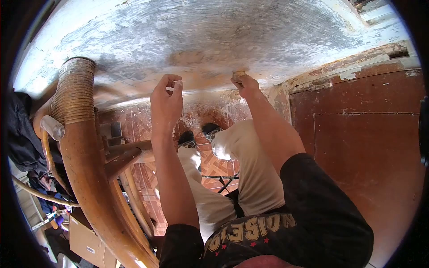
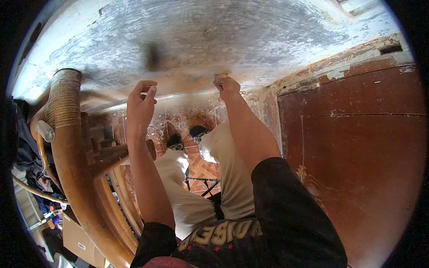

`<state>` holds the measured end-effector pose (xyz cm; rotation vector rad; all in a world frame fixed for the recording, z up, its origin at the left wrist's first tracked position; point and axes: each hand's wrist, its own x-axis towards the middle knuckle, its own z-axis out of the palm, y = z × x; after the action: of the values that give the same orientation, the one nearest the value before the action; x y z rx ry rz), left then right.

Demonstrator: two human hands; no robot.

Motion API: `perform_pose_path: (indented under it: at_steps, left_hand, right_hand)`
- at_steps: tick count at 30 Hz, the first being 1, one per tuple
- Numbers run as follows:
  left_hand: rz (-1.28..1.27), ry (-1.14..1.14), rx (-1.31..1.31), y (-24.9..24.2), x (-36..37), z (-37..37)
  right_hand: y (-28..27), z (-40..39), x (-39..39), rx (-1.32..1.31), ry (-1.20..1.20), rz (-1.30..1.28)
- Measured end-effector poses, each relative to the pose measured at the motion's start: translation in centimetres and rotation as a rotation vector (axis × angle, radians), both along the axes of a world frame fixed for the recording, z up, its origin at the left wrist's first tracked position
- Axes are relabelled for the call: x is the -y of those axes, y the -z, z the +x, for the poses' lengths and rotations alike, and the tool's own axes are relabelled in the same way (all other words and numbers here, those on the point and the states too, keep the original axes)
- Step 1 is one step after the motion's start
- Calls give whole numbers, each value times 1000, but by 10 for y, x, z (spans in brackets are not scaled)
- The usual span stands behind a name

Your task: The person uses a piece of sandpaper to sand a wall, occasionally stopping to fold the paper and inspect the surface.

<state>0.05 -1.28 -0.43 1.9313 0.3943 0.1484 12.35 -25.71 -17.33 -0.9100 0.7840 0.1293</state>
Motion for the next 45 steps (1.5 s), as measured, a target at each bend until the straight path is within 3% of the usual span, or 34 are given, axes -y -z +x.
perform_pose_path:
  at_steps: [8, 9, 11, 12, 14, 17, 21, 23, 24, 26, 29, 32, 33, 35, 36, 38, 45]
  left_hand:
    - [20, 0, -12, 0, 0, 1]
    - [15, -2, -10, 1, 0, 0]
    - [13, -2, -1, 0, 1, 1]
    - [7, -3, 4, -1, 0, 0]
    - [0, -9, 5, -2, -1, 0]
    - [-8, -18, -15, -2, 0, 0]
    - [15, 0, -5, -3, 1, 0]
    - [23, -6, -2, -2, 0, 0]
    - [23, -2, 2, 1, -3, 2]
    - [18, -7, -13, 4, -4, -2]
    - [21, -12, -3, -1, -2, -1]
    - [22, -4, -6, -3, -2, 0]
    - [27, 0, -6, -1, -3, 0]
    - [31, -2, -14, -1, -5, -1]
    - [29, -9, -9, -4, -5, -2]
    - [21, -17, -9, -3, -4, -3]
    - [8, 9, 10, -2, -4, -1]
  right_hand:
    - [-39, -10, -17, 69, 35, -182]
    - [14, 3, 15, 69, 38, -182]
    - [124, 23, 35, 319, -547, -1046]
    - [79, 15, 44, 323, -546, -1045]
    - [-12, 4, -10, 54, 58, -229]
    - [-28, -7, -14, 210, -2, -276]
    - [-13, -3, -11, 102, -26, -257]
    - [24, 3, 0, 297, -336, -669]
    - [18, 7, -2, 304, -337, -667]
    - [1, 5, -6, 200, -144, -374]
    - [-40, -7, -19, 79, -14, -228]
    - [-16, 2, -9, -48, -8, -103]
    - [-23, 5, -12, -40, -11, -101]
    - [-42, 3, -23, 2, -37, -435]
    - [-44, 0, -24, -1, -43, -437]
    - [-49, -8, -25, 314, 2, -441]
    - [-45, -12, -24, 213, 27, -334]
